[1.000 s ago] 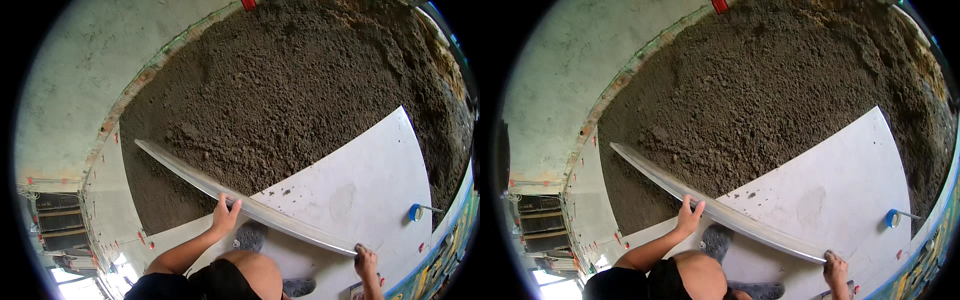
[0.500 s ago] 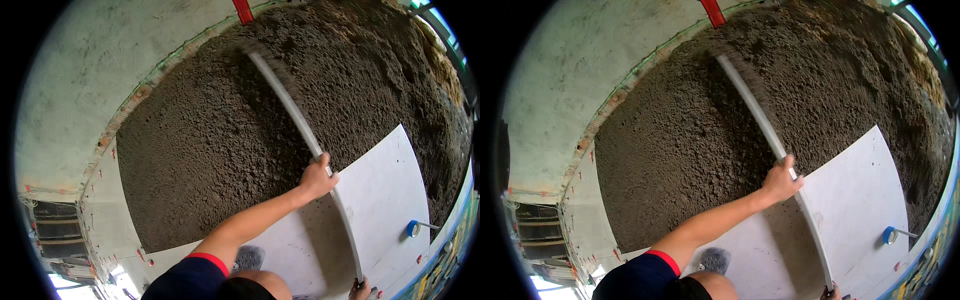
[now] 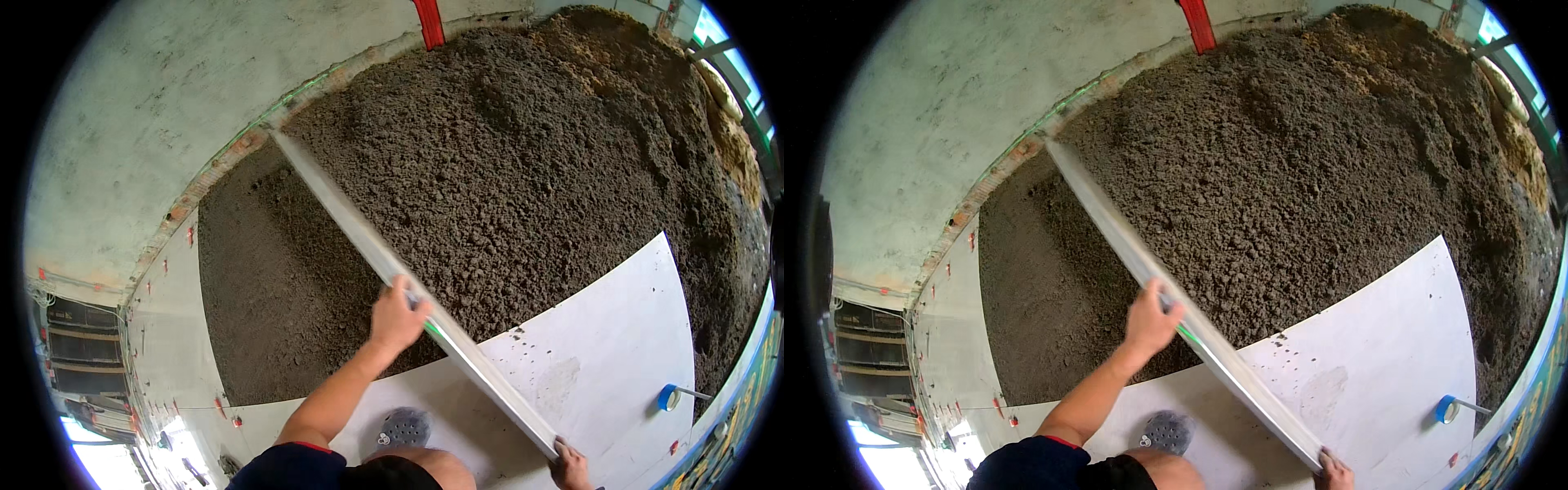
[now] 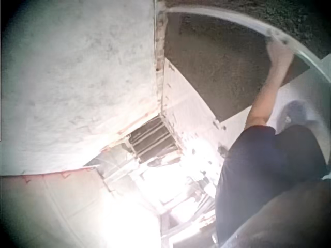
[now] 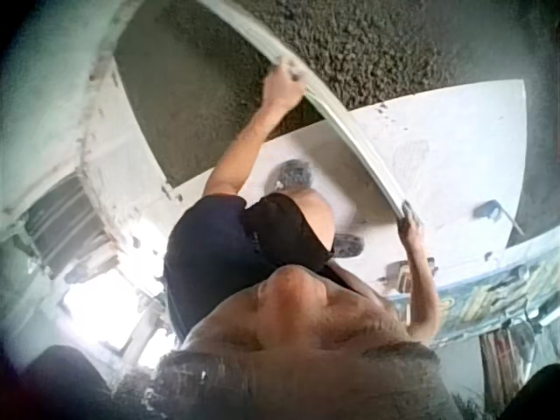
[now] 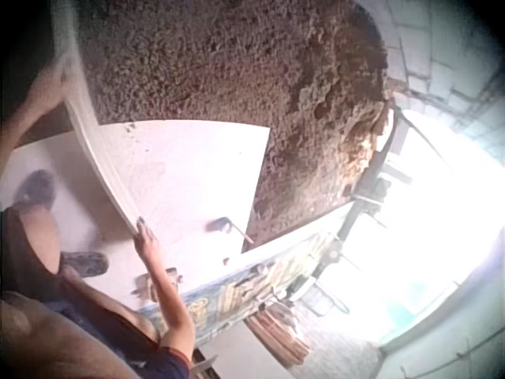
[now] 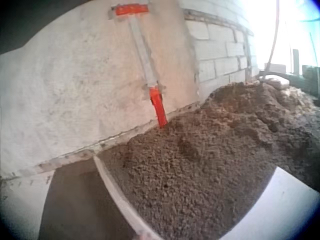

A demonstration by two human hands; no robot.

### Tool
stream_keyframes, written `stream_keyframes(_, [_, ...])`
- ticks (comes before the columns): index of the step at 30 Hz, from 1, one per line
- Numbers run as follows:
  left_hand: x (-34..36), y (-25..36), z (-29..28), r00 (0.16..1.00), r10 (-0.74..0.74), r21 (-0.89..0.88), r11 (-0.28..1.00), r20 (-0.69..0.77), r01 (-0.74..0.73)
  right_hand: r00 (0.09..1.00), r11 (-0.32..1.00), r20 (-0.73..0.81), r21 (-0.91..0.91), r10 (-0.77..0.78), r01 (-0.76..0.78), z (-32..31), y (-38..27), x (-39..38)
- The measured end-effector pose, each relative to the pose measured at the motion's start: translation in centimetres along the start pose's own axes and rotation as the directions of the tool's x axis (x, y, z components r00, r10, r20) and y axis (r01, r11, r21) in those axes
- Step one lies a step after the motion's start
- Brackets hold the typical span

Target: The person prepares the substrate for tiling by using a metal straightedge to level a mixture of sand and cement on the floor, and uses a notched trowel to spread the material.

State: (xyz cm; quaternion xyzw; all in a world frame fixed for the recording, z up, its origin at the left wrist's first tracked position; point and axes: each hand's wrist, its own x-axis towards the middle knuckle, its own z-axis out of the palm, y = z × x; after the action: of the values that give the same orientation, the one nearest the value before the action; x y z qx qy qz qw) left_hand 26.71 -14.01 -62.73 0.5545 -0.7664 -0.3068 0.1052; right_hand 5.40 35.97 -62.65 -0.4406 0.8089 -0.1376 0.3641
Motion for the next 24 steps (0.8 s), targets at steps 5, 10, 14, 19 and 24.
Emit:
stream_keyframes(5, [0.4,-4.5,0.8,0.915,0.033,-0.083,0.994,-0.403,-0.073,0.985,0.986,-0.037,0.019,-0.167,0.168,1.4,-8.4,7.0])
stream_keyframes(10, [-0.1,1.5,6.6,0.927,0.056,-0.489,0.837,-0.371,-0.246,0.996,0.996,0.01,0.034,0.086,-0.086,2.5,-7.0,5.0])
stream_keyframes(14, [-1.1,7.7,11.0,0.967,0.117,-0.555,0.801,-0.226,-0.226,0.966,0.987,-0.224,0.124,0.128,-0.102,3.4,-6.0,0.0])
stream_keyframes(19, [-0.6,11.3,13.2,0.965,0.167,-0.577,0.775,-0.203,-0.256,0.933,0.97,-0.267,0.096,0.24,-0.222,4.0,-5.9,-1.2])
stream_keyframes(24, [-1.6,11.3,11.4,0.974,0.207,-0.681,0.7,-0.092,-0.213,0.971,0.96,-0.138,0.229,0.194,-0.16,5.9,-7.5,-2.2])
